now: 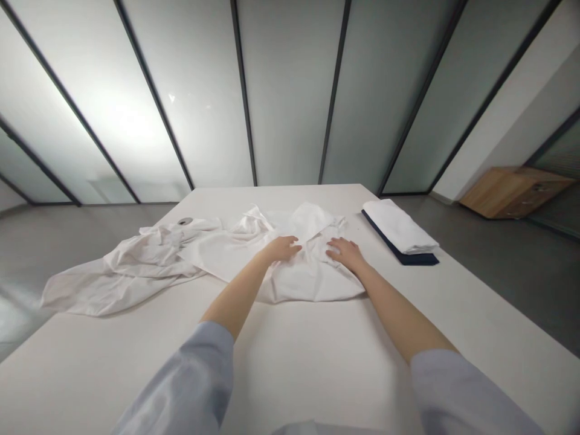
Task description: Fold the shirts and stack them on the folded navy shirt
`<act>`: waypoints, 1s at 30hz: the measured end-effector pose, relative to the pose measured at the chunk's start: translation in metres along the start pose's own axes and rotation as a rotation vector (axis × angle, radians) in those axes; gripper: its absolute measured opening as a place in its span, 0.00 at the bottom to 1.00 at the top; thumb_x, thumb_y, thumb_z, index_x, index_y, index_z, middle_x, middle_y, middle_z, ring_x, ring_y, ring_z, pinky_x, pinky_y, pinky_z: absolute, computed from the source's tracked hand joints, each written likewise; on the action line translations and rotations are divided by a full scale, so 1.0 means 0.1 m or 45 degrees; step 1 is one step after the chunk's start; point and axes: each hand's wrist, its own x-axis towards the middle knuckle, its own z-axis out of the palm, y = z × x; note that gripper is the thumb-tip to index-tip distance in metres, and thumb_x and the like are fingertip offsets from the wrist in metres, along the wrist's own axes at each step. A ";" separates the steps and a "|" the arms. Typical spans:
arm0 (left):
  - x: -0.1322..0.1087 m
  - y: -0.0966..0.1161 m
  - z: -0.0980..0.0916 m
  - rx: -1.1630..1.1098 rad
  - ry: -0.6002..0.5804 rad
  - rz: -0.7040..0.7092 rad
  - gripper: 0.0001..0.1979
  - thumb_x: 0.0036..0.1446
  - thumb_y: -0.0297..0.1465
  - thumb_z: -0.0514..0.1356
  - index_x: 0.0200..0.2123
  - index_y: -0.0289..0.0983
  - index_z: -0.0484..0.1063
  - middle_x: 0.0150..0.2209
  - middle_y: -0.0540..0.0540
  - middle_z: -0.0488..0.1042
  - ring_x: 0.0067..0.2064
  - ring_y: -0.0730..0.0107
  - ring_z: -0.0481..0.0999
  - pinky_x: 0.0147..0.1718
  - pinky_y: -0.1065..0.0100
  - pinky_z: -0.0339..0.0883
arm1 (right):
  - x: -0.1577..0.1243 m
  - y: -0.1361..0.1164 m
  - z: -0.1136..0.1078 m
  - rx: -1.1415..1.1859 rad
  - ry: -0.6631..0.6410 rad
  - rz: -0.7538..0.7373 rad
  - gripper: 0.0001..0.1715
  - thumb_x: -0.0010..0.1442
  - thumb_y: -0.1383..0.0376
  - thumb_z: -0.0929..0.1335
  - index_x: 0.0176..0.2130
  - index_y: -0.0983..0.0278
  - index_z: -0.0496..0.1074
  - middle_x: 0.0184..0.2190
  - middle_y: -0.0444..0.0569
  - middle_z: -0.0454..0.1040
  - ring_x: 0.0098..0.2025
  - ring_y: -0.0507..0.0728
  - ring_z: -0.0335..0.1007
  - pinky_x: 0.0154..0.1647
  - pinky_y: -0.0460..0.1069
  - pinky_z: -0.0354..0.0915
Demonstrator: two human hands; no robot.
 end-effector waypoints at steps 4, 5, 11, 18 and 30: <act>-0.13 -0.19 0.21 0.230 0.238 -0.222 0.28 0.60 0.48 0.50 0.59 0.41 0.62 0.64 0.40 0.59 0.65 0.54 0.57 0.62 0.50 0.47 | 0.03 0.25 -0.04 -0.049 0.240 0.200 0.24 0.57 0.59 0.66 0.53 0.61 0.71 0.55 0.55 0.70 0.57 0.64 0.63 0.56 0.58 0.58; -0.16 -0.22 0.26 0.235 0.256 -0.251 0.29 0.60 0.49 0.49 0.60 0.42 0.61 0.66 0.41 0.56 0.65 0.53 0.55 0.62 0.49 0.45 | 0.03 0.28 -0.06 -0.041 0.287 0.221 0.24 0.57 0.60 0.66 0.53 0.63 0.71 0.54 0.56 0.71 0.55 0.64 0.64 0.55 0.57 0.59; -0.20 -0.27 0.38 0.221 0.342 -0.259 0.26 0.62 0.46 0.49 0.60 0.42 0.61 0.64 0.41 0.60 0.64 0.56 0.58 0.61 0.53 0.49 | -0.02 0.14 -0.16 0.093 0.442 -0.012 0.20 0.61 0.61 0.61 0.49 0.66 0.73 0.49 0.57 0.74 0.52 0.62 0.67 0.55 0.55 0.59; -0.23 -0.32 0.34 0.136 0.424 -0.186 0.17 0.61 0.30 0.50 0.51 0.39 0.71 0.53 0.42 0.72 0.54 0.60 0.69 0.52 0.62 0.61 | -0.14 -0.28 0.05 -0.040 -0.062 -0.275 0.24 0.64 0.58 0.62 0.56 0.64 0.68 0.62 0.57 0.62 0.63 0.61 0.56 0.61 0.56 0.54; -0.12 -0.62 0.23 -1.804 0.936 -0.604 0.07 0.56 0.35 0.55 0.35 0.39 0.69 0.28 0.49 0.73 0.32 0.67 0.75 0.30 0.68 0.69 | -0.11 -0.17 0.02 0.031 -0.067 -0.253 0.22 0.64 0.61 0.62 0.55 0.63 0.69 0.60 0.54 0.66 0.61 0.59 0.60 0.60 0.54 0.56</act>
